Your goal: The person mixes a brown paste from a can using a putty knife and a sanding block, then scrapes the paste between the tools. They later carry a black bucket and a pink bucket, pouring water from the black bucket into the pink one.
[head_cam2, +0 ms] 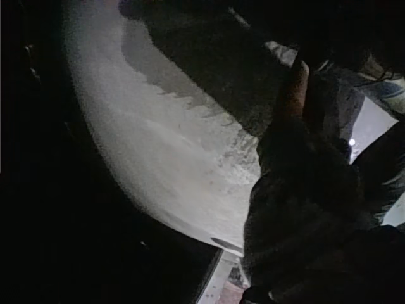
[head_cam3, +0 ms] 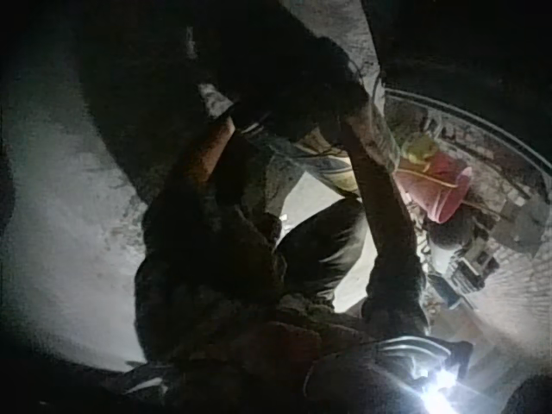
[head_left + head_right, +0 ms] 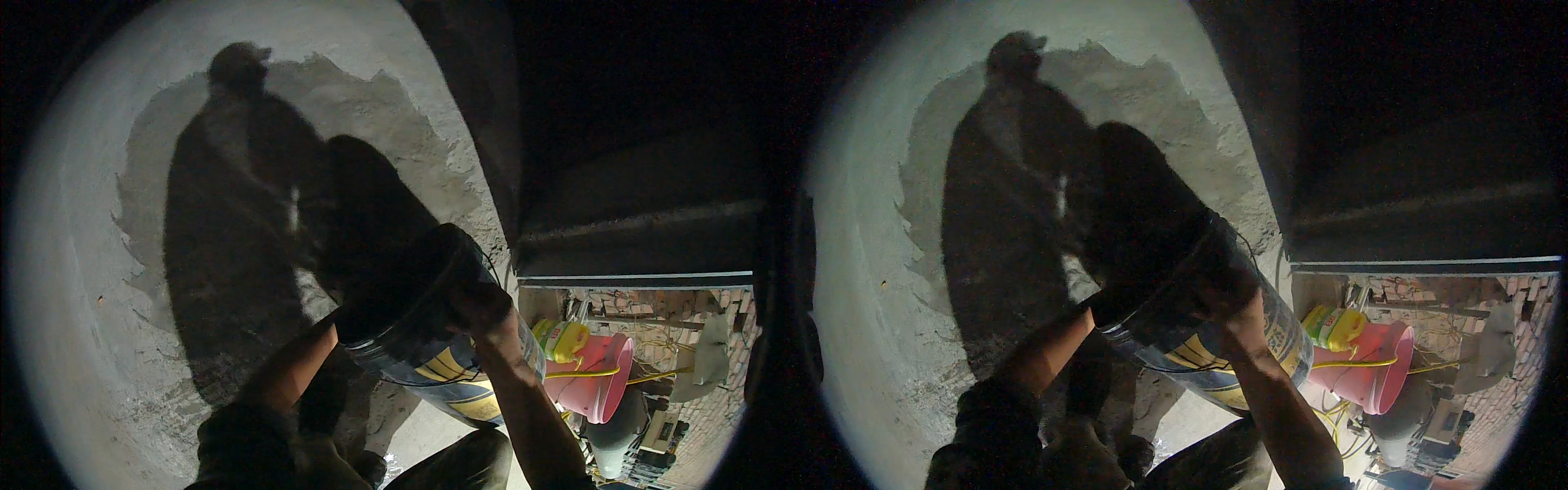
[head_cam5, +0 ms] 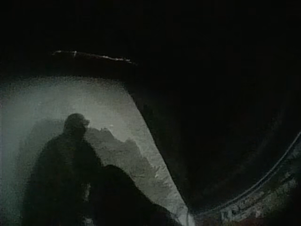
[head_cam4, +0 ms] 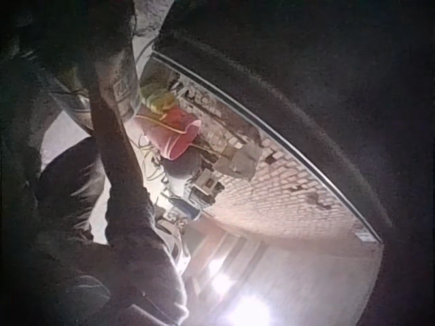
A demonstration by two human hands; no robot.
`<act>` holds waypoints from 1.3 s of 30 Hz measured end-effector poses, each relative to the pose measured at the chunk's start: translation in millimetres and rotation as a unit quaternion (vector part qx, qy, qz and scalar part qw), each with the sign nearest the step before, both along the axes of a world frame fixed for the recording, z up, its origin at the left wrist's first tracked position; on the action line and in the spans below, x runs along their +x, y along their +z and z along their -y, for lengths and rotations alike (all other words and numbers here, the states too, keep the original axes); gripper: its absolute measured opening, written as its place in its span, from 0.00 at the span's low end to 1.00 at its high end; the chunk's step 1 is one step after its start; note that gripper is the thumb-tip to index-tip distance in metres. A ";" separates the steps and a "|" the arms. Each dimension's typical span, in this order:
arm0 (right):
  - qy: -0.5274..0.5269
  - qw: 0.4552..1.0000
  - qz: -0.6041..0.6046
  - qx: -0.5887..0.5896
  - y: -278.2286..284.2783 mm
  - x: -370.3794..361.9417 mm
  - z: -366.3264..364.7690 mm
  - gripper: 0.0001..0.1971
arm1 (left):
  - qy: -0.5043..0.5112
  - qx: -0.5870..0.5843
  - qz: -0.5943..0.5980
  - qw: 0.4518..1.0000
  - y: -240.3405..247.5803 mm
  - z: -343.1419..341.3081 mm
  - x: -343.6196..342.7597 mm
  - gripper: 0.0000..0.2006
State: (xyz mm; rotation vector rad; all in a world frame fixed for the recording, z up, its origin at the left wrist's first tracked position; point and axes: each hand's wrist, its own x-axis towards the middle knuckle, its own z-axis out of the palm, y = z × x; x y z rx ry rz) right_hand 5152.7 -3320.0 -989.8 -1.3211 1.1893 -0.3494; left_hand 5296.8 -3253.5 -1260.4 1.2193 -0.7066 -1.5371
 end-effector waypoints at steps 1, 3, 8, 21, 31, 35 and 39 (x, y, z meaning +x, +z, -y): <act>-0.014 1.000 -0.003 0.026 -0.8 0.4 -0.3 0.24 | 0.001 0.004 -0.010 1.000 0.6 -1.8 -0.7 0.27; -0.019 0.999 -0.017 0.028 -3.2 0.0 -2.1 0.25 | 0.000 0.008 -0.023 1.000 1.5 -6.2 -2.0 0.26; 0.047 0.985 -0.100 -0.130 -17.6 7.3 -13.7 0.27 | -0.001 0.023 -0.058 0.998 3.1 -22.1 -3.0 0.26; 0.180 0.909 -0.220 -0.306 -24.9 53.8 -98.5 0.27 | 0.041 0.028 -0.135 0.990 8.4 -50.6 -16.4 0.24; 0.208 0.891 -0.245 -0.321 -21.3 57.4 -105.5 0.26 | 0.134 0.024 -0.259 0.956 16.8 -88.0 -41.5 0.23; 0.232 0.882 -0.276 -0.305 -21.7 57.1 -108.6 0.26 | 0.179 0.022 -0.351 0.919 23.4 -99.3 -59.6 0.22; 0.253 0.858 -0.233 -0.380 -25.1 55.0 -108.2 0.25 | 0.215 0.011 -0.425 0.879 26.5 -107.4 -76.8 0.22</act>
